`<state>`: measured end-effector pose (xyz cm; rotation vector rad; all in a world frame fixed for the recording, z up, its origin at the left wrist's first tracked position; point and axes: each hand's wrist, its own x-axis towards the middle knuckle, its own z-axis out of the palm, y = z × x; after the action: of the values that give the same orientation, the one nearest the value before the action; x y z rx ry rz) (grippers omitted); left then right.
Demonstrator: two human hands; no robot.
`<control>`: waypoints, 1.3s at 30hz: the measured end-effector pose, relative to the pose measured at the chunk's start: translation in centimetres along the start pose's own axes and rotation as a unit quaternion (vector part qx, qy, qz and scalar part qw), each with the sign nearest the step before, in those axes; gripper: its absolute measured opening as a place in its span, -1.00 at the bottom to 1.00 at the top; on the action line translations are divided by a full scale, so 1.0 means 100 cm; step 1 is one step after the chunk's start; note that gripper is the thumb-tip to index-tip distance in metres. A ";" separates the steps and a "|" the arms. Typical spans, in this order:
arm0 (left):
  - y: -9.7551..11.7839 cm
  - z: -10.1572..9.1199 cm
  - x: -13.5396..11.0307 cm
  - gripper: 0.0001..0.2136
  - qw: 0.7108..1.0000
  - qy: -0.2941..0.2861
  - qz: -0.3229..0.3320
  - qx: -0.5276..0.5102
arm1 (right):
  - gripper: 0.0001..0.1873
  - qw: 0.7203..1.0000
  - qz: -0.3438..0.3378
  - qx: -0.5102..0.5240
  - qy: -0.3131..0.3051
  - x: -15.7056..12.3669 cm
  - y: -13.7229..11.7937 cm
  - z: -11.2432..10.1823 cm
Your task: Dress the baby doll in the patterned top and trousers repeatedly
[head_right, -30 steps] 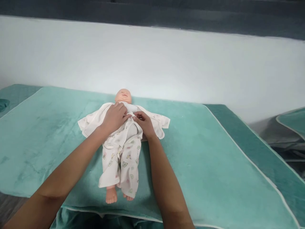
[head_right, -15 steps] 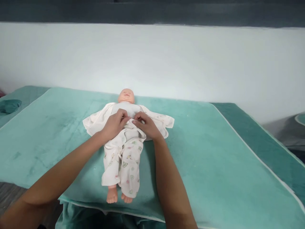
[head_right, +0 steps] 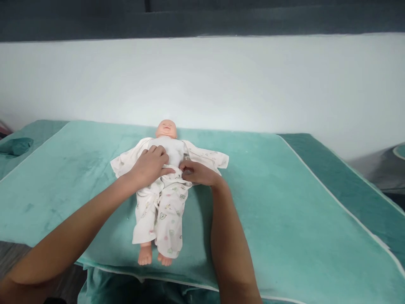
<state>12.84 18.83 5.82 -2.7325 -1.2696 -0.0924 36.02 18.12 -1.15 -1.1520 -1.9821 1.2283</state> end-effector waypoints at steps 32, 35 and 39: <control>-0.087 0.069 0.028 -0.66 0.806 0.141 -0.218 -0.533 | -0.64 0.933 0.012 0.126 0.337 0.082 0.013 0.022; -0.082 0.083 0.025 -0.69 0.776 0.183 -0.238 -0.555 | -0.62 0.921 0.026 0.150 0.359 0.084 0.020 0.021; -0.073 0.099 0.008 -0.74 0.791 0.241 -0.245 -0.507 | -0.63 0.929 0.020 0.169 0.328 0.077 0.019 0.022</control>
<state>7.82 25.46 -3.21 -2.5377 -2.0848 -1.8740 31.23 24.27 -3.84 -1.2195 -1.2033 0.9758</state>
